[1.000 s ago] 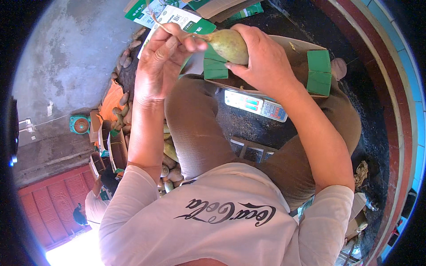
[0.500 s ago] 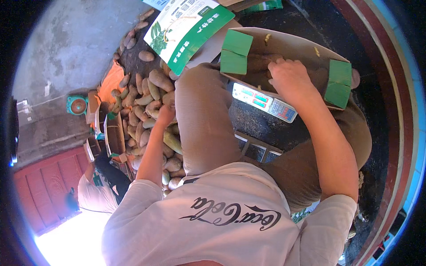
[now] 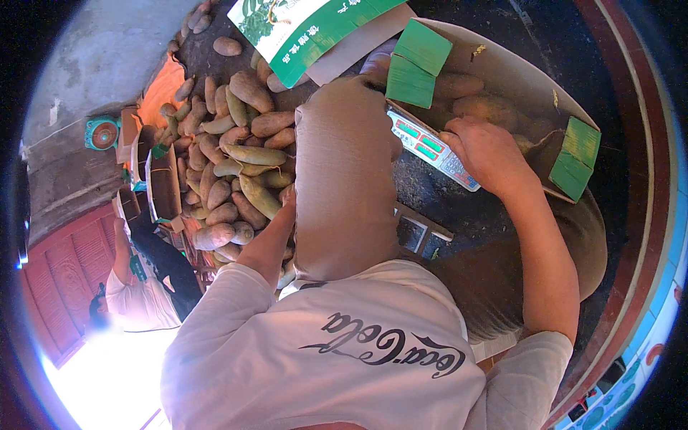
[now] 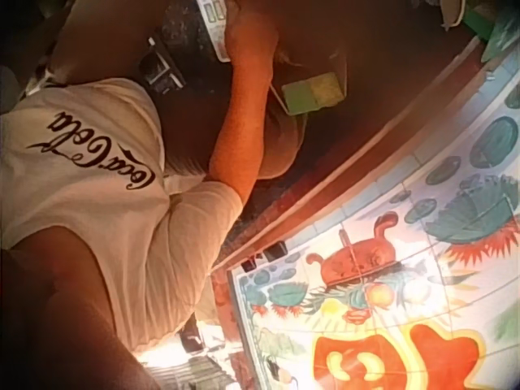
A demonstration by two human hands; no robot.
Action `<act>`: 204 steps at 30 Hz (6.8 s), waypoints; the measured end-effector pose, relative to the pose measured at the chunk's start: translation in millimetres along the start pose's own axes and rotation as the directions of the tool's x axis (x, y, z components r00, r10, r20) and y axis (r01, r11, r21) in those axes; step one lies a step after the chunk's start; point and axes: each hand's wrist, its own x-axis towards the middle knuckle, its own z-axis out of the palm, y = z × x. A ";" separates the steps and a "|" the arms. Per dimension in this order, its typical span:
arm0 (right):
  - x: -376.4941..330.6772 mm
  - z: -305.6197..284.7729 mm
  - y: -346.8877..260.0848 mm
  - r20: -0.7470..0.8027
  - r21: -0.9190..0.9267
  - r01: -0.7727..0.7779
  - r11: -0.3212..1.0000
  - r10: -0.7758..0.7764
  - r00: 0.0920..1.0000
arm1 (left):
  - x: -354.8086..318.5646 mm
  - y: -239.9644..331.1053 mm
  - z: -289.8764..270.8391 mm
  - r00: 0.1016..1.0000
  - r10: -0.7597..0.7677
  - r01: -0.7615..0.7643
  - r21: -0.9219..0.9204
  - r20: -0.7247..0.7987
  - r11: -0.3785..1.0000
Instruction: The recorder is sorting yams from a pile on the floor into cardboard boxes and weighing them on a scale.
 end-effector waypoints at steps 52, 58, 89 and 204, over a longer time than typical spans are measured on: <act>-34.0 -52.6 -16.6 -0.805 -0.199 0.402 0.894 -0.383 0.453 | -265.5 232.7 -273.3 0.423 0.310 -0.819 -0.505 -0.851 -0.271; -44.5 -63.5 0.2 -0.741 -0.005 0.314 0.949 -0.214 0.636 | -258.0 250.9 -274.8 0.431 0.482 -0.772 -0.589 -0.762 -0.240; 4.8 6.4 28.7 -0.192 -0.361 -0.045 0.931 -0.027 0.981 | -29.8 54.0 -0.9 0.826 0.152 -0.440 -0.453 -0.543 0.775; -23.2 -27.2 47.2 -0.146 -0.413 -0.233 0.881 0.188 0.971 | -179.9 90.1 -243.0 0.601 0.015 -0.799 -0.600 -0.799 0.033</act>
